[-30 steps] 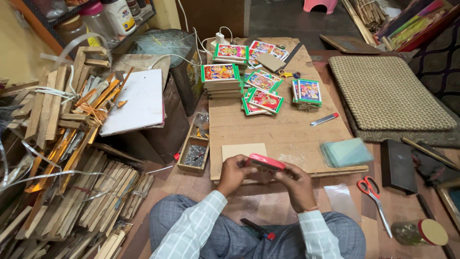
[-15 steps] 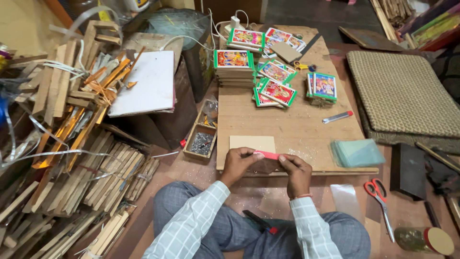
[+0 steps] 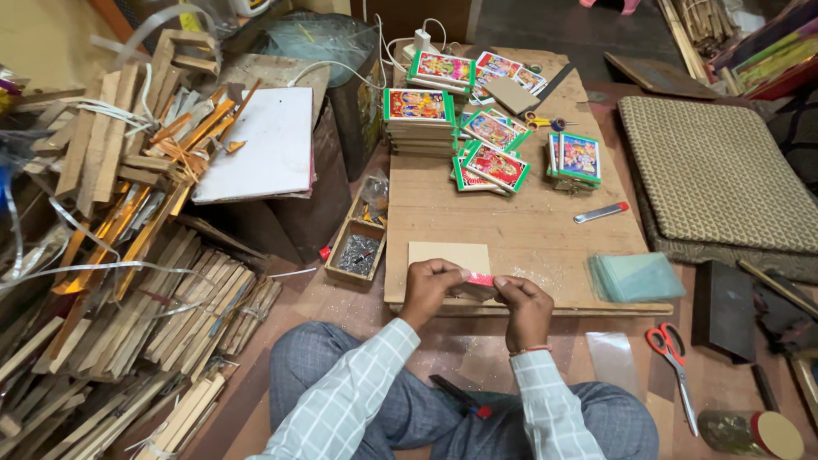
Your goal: The person assembles small cardboard frames by applying red tape to the edges, placing a printed card inside, and securing it with a clear plastic sheet. They use a utility knife to trim excess tape and plastic, then place the finished frame into a red box.
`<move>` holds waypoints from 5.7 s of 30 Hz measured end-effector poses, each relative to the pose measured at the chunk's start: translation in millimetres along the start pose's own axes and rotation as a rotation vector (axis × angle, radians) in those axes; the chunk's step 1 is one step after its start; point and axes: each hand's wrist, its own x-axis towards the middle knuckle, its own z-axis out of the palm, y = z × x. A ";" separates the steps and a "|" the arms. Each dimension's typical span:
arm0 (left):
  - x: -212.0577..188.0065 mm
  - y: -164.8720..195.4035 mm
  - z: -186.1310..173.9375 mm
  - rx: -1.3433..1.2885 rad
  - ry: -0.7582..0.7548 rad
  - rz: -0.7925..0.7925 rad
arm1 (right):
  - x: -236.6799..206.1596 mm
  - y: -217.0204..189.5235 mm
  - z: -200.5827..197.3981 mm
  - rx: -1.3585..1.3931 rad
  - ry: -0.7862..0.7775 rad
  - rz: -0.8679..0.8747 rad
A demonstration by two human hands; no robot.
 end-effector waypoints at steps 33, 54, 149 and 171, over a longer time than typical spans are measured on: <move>-11.6 17.1 26.5 -0.057 0.120 -0.045 | -38.6 -14.7 19.2 -0.484 0.130 -0.602; -4.0 23.9 32.7 -0.024 0.289 -0.050 | -17.6 -41.7 14.5 -1.061 -0.193 -0.835; -67.0 11.4 66.8 -1.063 -0.563 -0.434 | -174.5 -127.6 4.8 -0.620 0.121 -0.693; -117.0 29.7 72.5 -1.284 -0.561 -0.612 | -123.9 -99.4 21.0 -0.299 0.135 -0.093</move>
